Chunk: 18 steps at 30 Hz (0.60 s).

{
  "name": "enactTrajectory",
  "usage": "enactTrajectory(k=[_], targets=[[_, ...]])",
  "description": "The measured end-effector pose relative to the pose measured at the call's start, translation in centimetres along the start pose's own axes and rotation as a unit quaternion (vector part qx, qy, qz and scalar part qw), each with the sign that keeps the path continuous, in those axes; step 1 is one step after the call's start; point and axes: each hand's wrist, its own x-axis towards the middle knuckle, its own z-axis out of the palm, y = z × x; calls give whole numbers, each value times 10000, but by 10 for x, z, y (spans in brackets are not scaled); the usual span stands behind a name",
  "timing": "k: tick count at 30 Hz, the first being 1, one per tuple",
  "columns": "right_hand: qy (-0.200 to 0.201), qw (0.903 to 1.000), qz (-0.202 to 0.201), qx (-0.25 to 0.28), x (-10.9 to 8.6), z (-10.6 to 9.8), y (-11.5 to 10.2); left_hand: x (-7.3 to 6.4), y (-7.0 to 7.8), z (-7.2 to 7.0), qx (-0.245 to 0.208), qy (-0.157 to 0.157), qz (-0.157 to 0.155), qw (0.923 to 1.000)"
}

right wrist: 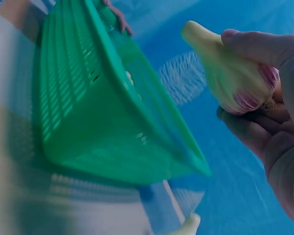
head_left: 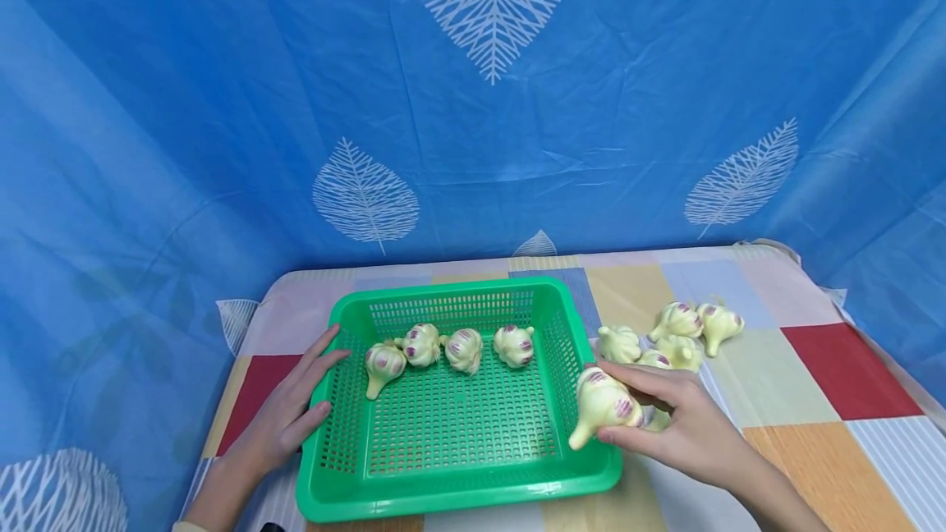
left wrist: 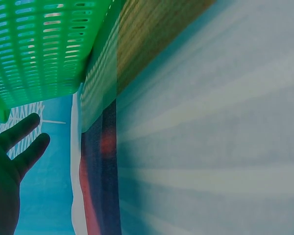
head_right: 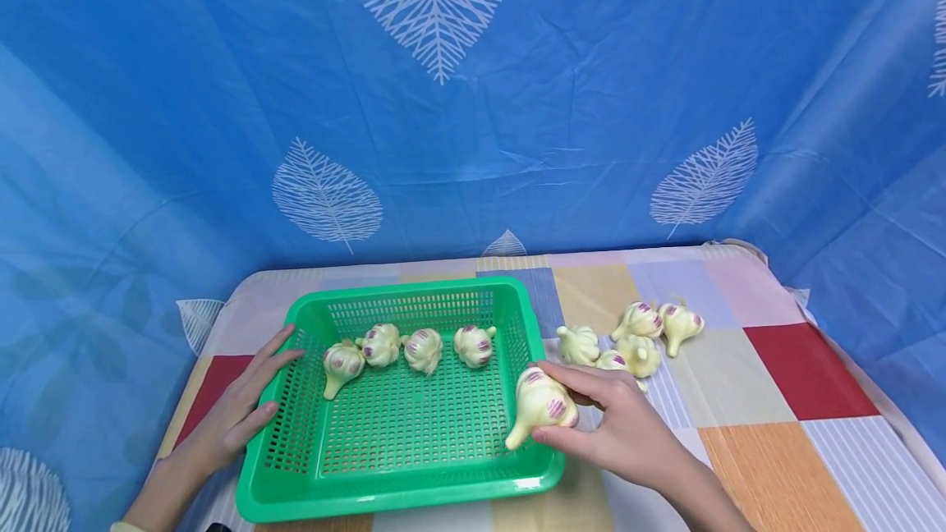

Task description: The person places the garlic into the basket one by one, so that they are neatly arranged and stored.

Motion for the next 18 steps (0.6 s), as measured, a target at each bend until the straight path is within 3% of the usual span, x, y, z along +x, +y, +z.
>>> enactTrajectory(k=[8, 18], targets=[[-432, 9988, 13, -246, 42, 8, 1, -2, -1, 0, -7, 4, 12, 10000], [-1150, 9931, 234, 53, 85, 31, 0, -1, -1, -1, 19, -57, 2, 10000]])
